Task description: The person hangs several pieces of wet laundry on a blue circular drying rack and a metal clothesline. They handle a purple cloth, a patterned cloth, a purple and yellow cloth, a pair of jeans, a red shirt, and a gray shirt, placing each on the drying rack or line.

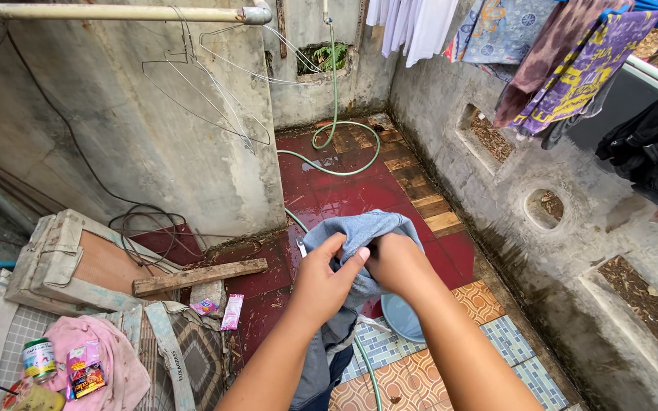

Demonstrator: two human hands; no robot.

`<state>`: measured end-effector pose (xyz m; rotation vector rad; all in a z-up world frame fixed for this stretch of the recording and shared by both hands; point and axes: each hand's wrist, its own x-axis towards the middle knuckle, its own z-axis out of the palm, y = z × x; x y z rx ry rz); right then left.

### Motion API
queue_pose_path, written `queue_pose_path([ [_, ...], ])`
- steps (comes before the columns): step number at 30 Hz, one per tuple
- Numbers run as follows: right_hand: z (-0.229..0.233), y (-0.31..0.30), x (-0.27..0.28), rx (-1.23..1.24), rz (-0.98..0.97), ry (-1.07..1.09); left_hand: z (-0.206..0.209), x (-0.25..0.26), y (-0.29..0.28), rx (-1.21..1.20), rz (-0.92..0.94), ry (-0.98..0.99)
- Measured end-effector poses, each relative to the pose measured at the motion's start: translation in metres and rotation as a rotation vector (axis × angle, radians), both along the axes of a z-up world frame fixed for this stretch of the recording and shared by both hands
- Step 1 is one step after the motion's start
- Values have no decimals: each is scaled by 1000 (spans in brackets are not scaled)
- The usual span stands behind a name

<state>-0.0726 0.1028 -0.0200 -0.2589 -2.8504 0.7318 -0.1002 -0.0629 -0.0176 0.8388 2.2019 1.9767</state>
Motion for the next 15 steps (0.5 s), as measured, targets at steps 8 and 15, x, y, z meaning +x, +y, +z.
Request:
queue_pose_path([
  [8,-56,2,-22,-500,64,53,7,-4,-16,-168,2,-1],
  [15,-71,0,-9,-808,-60,-355,1,-11,-29,48,-87,-23],
])
